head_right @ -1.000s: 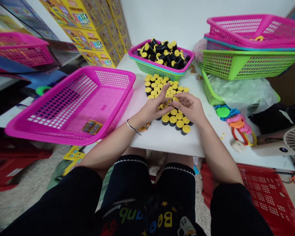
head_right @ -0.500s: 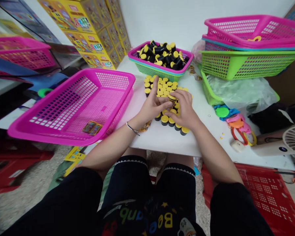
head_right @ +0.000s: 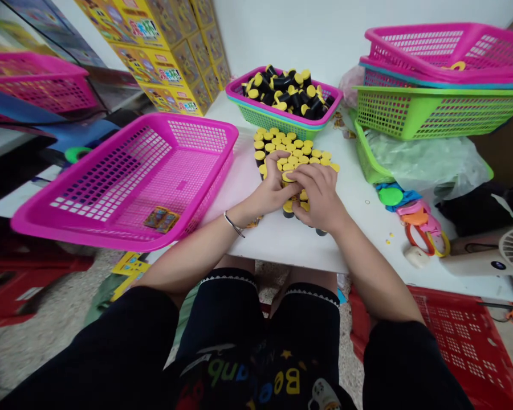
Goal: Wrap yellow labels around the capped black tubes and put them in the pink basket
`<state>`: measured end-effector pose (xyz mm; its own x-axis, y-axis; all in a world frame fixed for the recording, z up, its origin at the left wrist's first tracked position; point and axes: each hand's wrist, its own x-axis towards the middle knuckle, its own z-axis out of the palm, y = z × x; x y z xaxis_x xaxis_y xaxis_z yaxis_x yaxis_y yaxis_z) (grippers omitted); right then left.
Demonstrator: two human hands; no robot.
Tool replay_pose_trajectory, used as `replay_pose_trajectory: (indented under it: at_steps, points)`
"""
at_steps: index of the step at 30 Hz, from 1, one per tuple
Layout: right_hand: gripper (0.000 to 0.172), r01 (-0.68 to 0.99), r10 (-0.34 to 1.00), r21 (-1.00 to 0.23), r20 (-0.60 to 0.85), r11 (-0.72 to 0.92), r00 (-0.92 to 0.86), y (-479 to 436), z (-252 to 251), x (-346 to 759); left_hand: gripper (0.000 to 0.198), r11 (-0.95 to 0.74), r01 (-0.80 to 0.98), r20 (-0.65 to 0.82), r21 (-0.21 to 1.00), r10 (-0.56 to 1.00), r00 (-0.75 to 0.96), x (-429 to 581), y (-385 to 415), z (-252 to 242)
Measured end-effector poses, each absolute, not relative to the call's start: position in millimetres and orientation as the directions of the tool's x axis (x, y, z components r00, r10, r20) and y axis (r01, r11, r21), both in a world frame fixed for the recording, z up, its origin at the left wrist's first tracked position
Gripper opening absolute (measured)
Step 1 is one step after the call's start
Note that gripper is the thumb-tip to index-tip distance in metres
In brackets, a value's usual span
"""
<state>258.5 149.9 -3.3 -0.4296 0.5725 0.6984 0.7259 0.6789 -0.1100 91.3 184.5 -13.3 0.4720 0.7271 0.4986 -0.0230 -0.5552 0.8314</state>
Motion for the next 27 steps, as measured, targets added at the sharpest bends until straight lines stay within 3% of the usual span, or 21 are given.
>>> replay_pose_trajectory:
  at_steps: [4,10,14,19,22,27]
  points:
    - [0.050,0.771,0.533,-0.066,0.760,0.633,-0.372,151.7,-8.4,257.7,0.074,-0.357,-0.174,0.395,0.918,0.780,0.486,92.8,182.9,-10.2]
    - [0.043,0.742,0.488,-0.081,0.800,0.666,-0.350,150.2,-9.2,252.6,0.072,-0.223,-0.175,0.283,0.959,0.740,0.610,87.0,174.1,5.1]
    - [0.042,0.716,0.477,-0.089,0.801,0.692,-0.361,147.1,-4.4,249.9,0.069,-0.228,-0.195,0.300,0.954,0.711,0.636,82.0,177.0,2.7]
    - [0.030,0.796,0.501,0.048,0.754,0.604,-0.425,147.4,-1.8,255.2,0.074,-0.417,-0.159,0.436,0.895,0.744,0.507,89.6,179.8,-7.8]
    - [0.031,0.777,0.431,0.116,0.777,0.619,-0.459,149.9,-2.1,259.2,0.072,-0.521,-0.141,0.524,0.842,0.725,0.446,94.1,177.7,-8.3]
    - [0.025,0.743,0.368,0.109,0.816,0.660,-0.446,148.7,-1.0,259.0,0.063,-0.417,-0.175,0.434,0.892,0.678,0.593,83.6,170.4,2.7]
